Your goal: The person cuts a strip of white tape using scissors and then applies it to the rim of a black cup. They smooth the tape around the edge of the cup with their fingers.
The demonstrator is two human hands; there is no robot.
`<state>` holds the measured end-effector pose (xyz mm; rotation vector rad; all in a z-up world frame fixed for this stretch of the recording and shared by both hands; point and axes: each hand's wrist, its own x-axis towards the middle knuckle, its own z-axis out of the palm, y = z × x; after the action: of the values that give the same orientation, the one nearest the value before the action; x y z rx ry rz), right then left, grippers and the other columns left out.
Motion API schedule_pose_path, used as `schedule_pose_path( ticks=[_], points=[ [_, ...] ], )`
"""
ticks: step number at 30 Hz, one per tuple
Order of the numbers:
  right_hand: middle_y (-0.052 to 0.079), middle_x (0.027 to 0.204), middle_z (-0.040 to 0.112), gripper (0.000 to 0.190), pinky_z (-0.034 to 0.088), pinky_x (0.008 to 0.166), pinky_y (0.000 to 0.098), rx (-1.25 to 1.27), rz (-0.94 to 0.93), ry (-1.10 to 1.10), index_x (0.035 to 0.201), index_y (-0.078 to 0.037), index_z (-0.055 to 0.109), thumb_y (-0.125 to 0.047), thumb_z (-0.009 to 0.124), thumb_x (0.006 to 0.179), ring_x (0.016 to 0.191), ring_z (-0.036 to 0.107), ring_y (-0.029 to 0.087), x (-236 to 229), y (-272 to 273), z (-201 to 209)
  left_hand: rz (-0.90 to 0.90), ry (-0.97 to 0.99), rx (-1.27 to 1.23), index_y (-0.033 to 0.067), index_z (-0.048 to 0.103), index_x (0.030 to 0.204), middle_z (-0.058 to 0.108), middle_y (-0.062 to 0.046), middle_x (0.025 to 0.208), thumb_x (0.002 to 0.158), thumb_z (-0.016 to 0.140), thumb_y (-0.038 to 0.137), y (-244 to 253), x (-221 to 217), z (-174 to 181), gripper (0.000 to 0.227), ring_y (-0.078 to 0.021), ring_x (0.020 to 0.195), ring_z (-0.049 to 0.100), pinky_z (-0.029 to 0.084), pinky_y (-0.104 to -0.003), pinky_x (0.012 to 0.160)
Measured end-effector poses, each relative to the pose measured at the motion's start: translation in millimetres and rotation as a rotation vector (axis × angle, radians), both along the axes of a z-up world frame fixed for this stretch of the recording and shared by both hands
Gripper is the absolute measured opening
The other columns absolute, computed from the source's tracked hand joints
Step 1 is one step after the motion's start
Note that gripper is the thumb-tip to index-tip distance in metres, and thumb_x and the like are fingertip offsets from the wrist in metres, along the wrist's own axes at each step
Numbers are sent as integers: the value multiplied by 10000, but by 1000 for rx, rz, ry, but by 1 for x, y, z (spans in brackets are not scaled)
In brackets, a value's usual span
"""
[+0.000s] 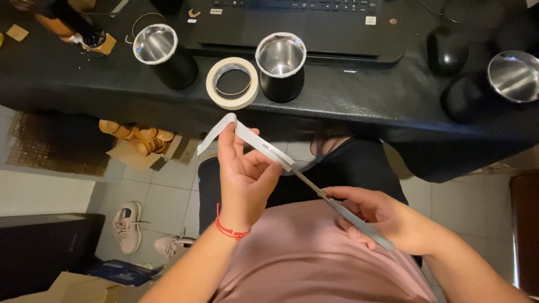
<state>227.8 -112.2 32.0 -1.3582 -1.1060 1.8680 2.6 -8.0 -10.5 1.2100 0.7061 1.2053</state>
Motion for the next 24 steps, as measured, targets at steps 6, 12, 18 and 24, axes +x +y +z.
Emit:
schedule_pose_path(
  ticks=[6, 12, 18, 24],
  points=[
    [39, 658, 607, 655, 428, 582, 247, -51, -45, 34, 1430, -61, 612, 14, 615, 779, 535, 498, 65, 1, -2, -8, 17, -19, -65, 240, 200, 1506, 352, -226, 1357, 784, 605, -189, 1, 0, 0, 932, -165, 765, 659, 559, -308, 705],
    [31, 483, 490, 648, 417, 494, 279, -66, -28, 23, 1438, -82, 608, 15, 600, 796, 444, 439, 92, -4, 1, 4, -24, -68, -102, 270, 258, 1488, 395, -167, 1364, 806, 612, -163, -1, 1, 1, 882, -172, 733, 618, 540, -307, 666],
    [19, 611, 537, 704, 385, 531, 256, -15, 5, 38, 1460, -86, 580, 26, 632, 767, 532, 467, 78, 0, -1, -6, -15, -66, -105, 254, 240, 1490, 369, -198, 1377, 795, 623, -162, 1, 1, 1, 896, -168, 758, 653, 573, -320, 699],
    [19, 579, 546, 726, 426, 570, 266, -29, -28, 22, 1457, -91, 588, 37, 649, 745, 554, 492, 87, 0, -3, -8, -46, -43, -108, 243, 245, 1499, 367, -217, 1425, 781, 634, -166, -1, 3, -1, 914, -134, 677, 598, 562, -291, 715]
  ],
)
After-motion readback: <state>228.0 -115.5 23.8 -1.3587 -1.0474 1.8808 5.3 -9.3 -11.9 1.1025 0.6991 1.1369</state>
